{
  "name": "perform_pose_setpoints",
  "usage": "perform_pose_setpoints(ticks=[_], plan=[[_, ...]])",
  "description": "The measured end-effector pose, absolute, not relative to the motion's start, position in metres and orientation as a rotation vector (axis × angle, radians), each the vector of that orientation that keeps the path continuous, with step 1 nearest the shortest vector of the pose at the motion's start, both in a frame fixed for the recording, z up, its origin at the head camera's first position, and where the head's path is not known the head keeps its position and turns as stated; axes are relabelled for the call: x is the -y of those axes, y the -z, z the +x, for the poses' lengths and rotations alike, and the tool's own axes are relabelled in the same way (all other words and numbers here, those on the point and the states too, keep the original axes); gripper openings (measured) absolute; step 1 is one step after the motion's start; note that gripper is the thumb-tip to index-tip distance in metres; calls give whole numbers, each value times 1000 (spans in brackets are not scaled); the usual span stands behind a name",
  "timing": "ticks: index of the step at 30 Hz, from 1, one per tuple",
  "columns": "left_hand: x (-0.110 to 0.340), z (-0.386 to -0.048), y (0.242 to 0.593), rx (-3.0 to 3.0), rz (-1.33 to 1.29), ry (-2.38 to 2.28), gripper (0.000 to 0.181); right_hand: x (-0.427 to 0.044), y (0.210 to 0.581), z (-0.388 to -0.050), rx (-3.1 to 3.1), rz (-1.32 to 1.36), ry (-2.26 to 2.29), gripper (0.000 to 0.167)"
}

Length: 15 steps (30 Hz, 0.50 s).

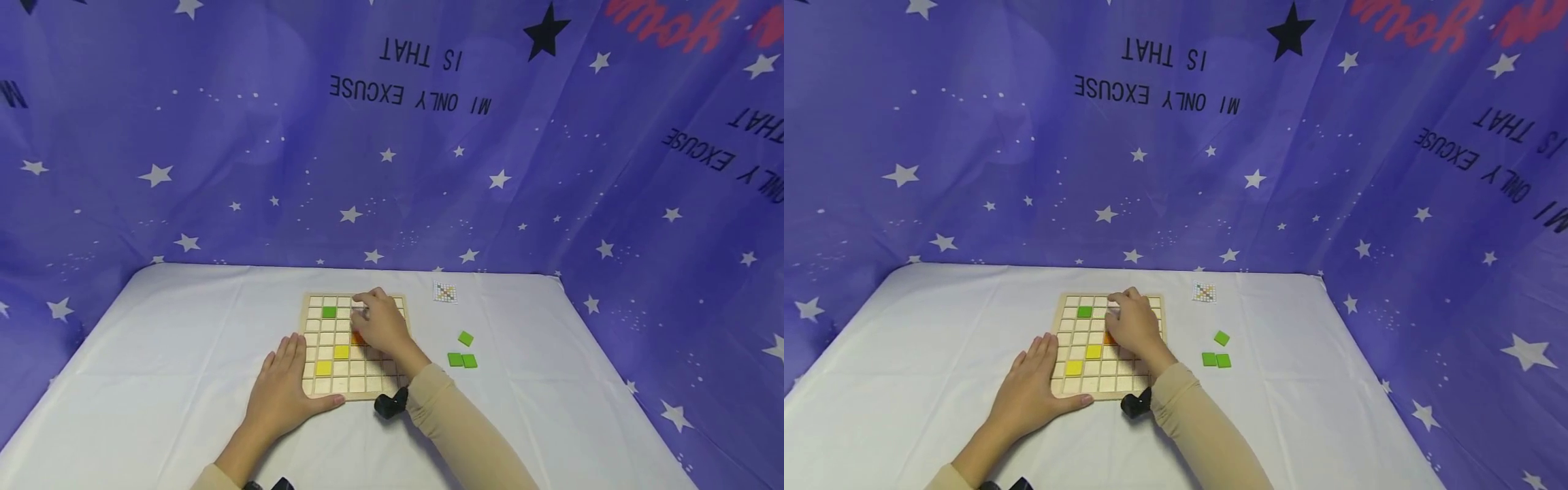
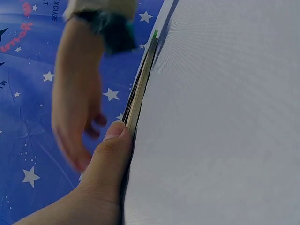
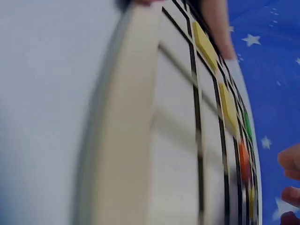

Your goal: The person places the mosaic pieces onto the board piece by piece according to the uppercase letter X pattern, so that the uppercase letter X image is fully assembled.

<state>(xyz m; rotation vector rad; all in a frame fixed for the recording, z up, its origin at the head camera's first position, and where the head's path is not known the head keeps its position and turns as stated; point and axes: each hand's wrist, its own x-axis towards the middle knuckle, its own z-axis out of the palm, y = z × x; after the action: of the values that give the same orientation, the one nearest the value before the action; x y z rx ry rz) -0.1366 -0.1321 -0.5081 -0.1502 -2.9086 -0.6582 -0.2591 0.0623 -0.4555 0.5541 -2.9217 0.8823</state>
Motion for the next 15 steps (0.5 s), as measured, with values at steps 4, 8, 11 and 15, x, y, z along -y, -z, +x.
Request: perform_pose_setpoints(ticks=[4,8,11,15], plan=[[128,-138,508,2914,-158,673,144,-112,462,-258,2895,415,-938,40],[128,-138,508,2912,-149,664,145,-162,467,-257,2896,252,-892,42],[129,-138,508,2917,-146,662,145,-197,468,-254,2932,167,-827,46],[133,-136,508,2920,-136,667,145,-234,468,-249,2999,144,-743,54]])
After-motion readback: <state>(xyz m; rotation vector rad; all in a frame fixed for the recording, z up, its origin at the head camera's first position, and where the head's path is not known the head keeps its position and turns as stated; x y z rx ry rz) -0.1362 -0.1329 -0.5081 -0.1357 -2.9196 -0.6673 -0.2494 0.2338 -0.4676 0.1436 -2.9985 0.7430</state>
